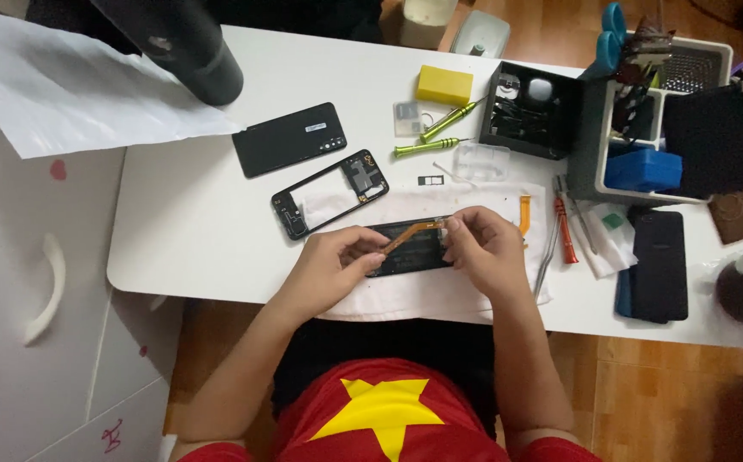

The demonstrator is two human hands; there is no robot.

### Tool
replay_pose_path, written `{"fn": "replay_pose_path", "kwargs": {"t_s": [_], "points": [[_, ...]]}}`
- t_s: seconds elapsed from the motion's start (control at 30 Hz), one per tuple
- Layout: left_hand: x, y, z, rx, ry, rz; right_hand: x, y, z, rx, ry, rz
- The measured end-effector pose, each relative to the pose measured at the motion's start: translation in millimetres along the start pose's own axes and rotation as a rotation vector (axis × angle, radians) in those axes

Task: Reassembling a smartphone by connecting internal ribbon cables and installing small components using precision tools.

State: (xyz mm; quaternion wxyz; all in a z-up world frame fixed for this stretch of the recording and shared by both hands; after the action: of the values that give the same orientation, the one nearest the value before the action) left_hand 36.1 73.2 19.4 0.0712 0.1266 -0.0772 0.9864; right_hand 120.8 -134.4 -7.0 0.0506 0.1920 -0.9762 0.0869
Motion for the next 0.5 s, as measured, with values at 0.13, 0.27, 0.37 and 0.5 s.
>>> {"fn": "replay_pose_path", "kwargs": {"t_s": [0.13,0.27,0.37,0.5], "points": [[3.6,-5.5,-0.7,-0.061,0.049,0.094,-1.6,-2.2,-2.2,0.049,0.045,0.019],[6.4,-8.2,3.6,-0.075,0.122,0.167,-2.8,-4.5,-5.5,0.158,0.063,0.033],[8.1,-8.0,3.4,-0.116,0.181,0.207,-1.9,-12.4,-12.2,0.259,0.054,0.05],[10.3,-1.6,6.6,-0.197,0.294,0.257,6.8,-35.9,-27.6,0.296,-0.141,0.179]]}}
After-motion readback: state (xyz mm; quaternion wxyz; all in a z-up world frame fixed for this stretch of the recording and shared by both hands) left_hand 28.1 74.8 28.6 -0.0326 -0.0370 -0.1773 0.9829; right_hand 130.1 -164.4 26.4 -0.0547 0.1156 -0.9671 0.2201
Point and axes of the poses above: each hand's wrist, its own x-axis away from the middle knuckle, its own y-axis out of the palm, z = x × y, the point moved 10 cm from there along -x, towards the middle knuckle, and after that the axes turned 5 degrees about -z, right-handed, at the moved point
